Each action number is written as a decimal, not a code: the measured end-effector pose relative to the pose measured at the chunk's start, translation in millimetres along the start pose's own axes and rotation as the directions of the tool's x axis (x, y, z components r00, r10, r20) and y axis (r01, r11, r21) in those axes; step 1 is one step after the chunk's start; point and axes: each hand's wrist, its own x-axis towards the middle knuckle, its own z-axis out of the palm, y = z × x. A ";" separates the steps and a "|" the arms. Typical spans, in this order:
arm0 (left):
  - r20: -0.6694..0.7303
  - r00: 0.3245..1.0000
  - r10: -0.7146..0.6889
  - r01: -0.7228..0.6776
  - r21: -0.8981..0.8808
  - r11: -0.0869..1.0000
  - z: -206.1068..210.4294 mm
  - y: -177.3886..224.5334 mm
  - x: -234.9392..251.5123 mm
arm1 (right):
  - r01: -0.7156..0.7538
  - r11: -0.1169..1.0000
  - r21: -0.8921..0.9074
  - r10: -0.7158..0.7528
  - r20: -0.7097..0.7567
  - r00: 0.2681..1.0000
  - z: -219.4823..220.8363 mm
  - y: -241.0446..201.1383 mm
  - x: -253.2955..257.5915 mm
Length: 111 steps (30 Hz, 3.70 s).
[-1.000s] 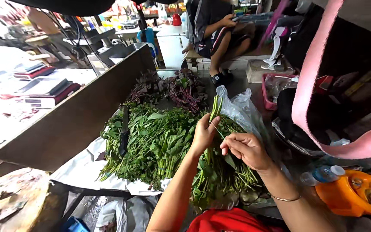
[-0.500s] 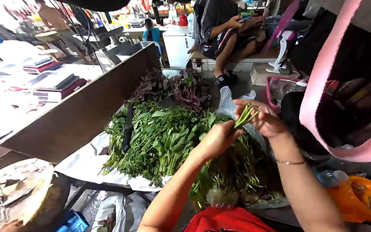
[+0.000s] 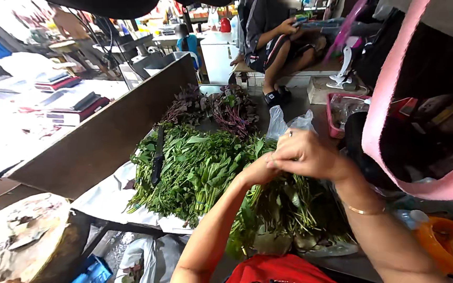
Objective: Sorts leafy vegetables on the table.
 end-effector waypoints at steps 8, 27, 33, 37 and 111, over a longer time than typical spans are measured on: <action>-0.303 0.946 -0.115 -0.053 -0.495 0.867 -13.9 -13.2 -6.4 | 0.138 0.430 0.892 0.679 -0.421 0.602 63.2 9.7 -39.3; -0.198 0.980 0.020 -0.017 0.018 1.000 -15.4 10.5 -11.3 | -0.077 0.395 0.916 0.619 -0.203 0.759 30.7 45.3 -27.0; -0.117 0.982 -0.147 0.148 -0.007 0.989 -16.0 6.4 -5.3 | -0.019 0.990 0.143 0.035 -0.117 0.992 7.0 4.2 -1.2; -0.391 0.913 -0.118 0.032 -0.219 0.975 -17.7 7.0 -14.8 | 0.143 0.685 0.714 0.403 -0.536 0.742 47.2 -18.1 -21.4; -0.199 0.980 -0.021 0.104 0.414 0.904 63.9 -2.6 -17.1 | -0.755 0.617 -0.223 0.654 -0.387 0.650 67.1 -54.0 -108.9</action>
